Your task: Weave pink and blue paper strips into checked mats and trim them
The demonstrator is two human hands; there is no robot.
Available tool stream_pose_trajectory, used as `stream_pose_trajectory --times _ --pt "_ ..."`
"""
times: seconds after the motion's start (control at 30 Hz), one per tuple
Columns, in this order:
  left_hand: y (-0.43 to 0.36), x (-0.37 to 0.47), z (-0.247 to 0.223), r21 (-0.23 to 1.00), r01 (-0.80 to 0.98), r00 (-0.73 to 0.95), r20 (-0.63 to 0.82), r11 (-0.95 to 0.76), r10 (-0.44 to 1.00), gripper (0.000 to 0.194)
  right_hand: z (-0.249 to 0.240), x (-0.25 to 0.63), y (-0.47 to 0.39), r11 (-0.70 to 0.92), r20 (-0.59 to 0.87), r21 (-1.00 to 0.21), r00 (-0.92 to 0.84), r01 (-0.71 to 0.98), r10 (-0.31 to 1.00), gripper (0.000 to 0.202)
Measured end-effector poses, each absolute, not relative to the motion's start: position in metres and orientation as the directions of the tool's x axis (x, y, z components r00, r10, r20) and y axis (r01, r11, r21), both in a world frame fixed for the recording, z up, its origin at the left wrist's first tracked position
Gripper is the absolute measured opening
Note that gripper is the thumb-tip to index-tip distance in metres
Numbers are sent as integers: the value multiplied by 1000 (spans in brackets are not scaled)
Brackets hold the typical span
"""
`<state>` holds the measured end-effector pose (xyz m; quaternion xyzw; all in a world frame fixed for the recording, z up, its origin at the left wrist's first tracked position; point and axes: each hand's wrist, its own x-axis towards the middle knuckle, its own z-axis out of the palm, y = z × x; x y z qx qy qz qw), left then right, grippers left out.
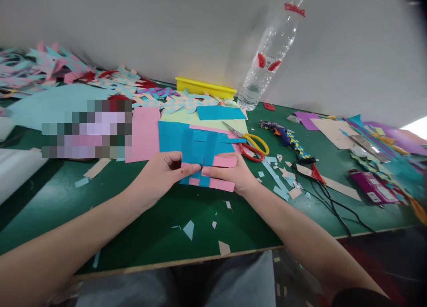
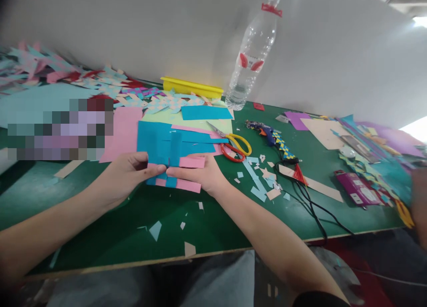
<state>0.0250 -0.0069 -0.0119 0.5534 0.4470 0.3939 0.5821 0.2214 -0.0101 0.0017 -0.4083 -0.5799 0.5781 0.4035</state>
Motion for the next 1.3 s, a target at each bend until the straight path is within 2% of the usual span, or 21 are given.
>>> stream_pose_trajectory --times 0.13,0.3,0.47,0.63,0.83,1.07,1.17,1.3 --pt "-6 25 -11 996 81 273 -64 44 960 23 4 220 -10 -51 -1 -991 -385 -121 923 28" --pt "-5 25 -12 995 95 262 -50 26 964 24 1 221 -9 -25 28 -992 -417 -122 908 30" --pt "-5 24 -13 987 160 221 -44 9 974 39 -3 224 -8 30 53 -998 -409 -64 911 27" --pt "-6 24 -12 992 129 238 -33 2 971 29 -5 225 -8 26 34 -999 -388 -25 921 26" --pt "-4 23 -15 981 196 188 -30 -8 982 47 -3 225 -8 45 68 -997 -415 -63 907 24" --pt "-5 23 -13 992 101 270 -102 78 957 25 -2 226 -7 47 58 -998 -358 -39 932 24" --pt "-5 24 -13 986 37 295 -163 160 941 25 -4 225 -7 37 54 -998 -324 -57 945 23" --pt "-4 23 -14 986 27 270 -164 163 949 28 -6 224 -6 66 77 -997 -280 -48 957 27"
